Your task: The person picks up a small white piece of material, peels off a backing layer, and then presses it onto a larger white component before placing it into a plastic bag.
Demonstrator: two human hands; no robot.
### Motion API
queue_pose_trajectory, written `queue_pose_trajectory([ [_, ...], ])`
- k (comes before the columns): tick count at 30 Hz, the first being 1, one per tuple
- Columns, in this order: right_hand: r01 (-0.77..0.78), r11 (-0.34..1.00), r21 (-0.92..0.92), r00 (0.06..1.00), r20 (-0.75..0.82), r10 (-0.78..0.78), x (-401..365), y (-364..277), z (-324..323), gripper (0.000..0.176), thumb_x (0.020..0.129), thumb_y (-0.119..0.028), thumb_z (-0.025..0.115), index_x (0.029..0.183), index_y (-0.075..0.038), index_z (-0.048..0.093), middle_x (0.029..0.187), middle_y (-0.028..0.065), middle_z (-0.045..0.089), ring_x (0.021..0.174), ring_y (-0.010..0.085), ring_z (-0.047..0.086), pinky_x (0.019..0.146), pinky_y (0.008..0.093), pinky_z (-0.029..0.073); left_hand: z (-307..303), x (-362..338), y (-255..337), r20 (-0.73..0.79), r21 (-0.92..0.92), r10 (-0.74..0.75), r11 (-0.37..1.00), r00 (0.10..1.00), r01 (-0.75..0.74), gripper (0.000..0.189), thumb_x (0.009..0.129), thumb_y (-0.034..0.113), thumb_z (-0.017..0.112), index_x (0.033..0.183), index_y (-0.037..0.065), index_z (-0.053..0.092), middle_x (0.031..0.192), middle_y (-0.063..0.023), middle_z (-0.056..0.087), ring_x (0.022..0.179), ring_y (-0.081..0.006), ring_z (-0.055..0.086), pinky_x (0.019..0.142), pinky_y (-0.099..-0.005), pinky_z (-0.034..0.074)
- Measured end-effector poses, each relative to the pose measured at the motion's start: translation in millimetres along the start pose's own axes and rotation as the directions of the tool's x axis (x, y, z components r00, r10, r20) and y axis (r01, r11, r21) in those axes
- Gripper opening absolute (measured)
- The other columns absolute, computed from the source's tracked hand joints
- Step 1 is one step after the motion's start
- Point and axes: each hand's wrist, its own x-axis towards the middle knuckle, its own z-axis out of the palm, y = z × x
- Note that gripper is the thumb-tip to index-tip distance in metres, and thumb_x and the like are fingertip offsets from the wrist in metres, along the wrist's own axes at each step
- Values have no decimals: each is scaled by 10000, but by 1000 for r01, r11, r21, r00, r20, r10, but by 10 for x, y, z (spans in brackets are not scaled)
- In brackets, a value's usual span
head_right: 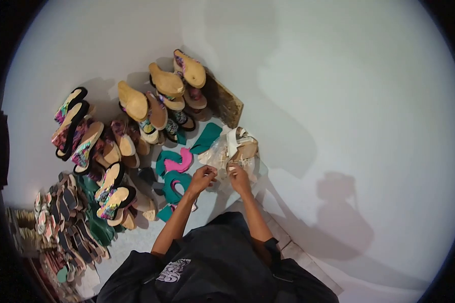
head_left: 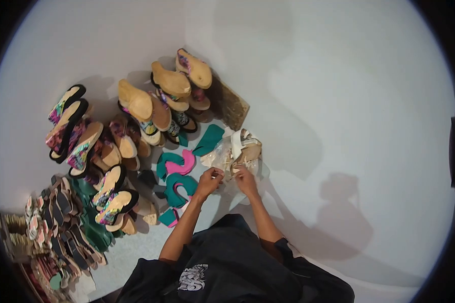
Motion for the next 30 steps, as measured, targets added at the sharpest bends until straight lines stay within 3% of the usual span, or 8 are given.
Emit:
queue_pose_trajectory([
  [1,118,990,-76,993,-13,-119,14,27,73,433,789,26,557,1198,-114,576,1065,192,618,925,314,634,826,381,502,49,41,10,-12,56,-11,998,1000,11,228,861,194,624,997,12,614,844,-80,653,704,-140,645,553,-272,502],
  [7,424,786,-450,888,38,-458,66,118,294,336,789,28,587,1114,-52,625,1075,166,604,879,309,627,776,355,509,127,87,-266,-56,203,92,976,994,-79,216,853,139,604,1027,11,605,877,-76,642,722,-136,630,584,-287,512],
  [13,140,979,-151,947,-269,-177,-28,-524,-47,214,774,37,628,983,-4,644,906,133,612,753,235,632,655,303,502,30,110,-244,-126,170,152,977,980,-130,214,821,129,619,993,2,625,882,-143,675,801,-235,668,718,-329,522],
  [17,336,921,-199,851,-354,-387,86,-929,-320,215,783,40,627,992,-7,625,875,106,609,686,183,612,624,283,488,15,160,-48,-88,171,153,976,984,-137,391,776,70,655,1156,50,563,970,-138,660,795,-240,659,717,-331,526],
  [21,281,959,20,939,-213,-270,82,-1243,-442,393,818,31,628,1184,-17,493,845,79,588,700,127,597,632,255,480,85,17,523,14,-35,301,953,953,-301,713,731,5,697,1374,124,415,1070,-148,628,776,-216,640,703,-307,534],
  [24,295,935,195,955,-74,-286,29,-1241,-401,396,836,23,625,1199,-14,469,857,62,590,709,121,596,633,251,484,108,205,549,147,24,413,907,899,-421,729,726,-2,709,1386,104,417,1083,-163,623,806,-205,629,694,-300,540],
  [25,294,936,196,956,-74,-285,13,-1231,-395,396,836,23,625,1199,-14,469,857,62,590,709,121,596,633,251,484,79,305,493,262,20,268,959,927,-283,652,732,-27,686,1340,43,460,1095,-158,621,843,-200,631,672,-305,542],
  [30,247,968,51,918,-332,-217,18,-941,-414,483,818,12,639,1264,-31,460,979,121,586,794,167,629,712,266,505,92,673,281,124,52,466,879,876,-475,474,808,-51,589,1272,-21,499,1074,-132,629,849,-181,647,683,-295,554],
])
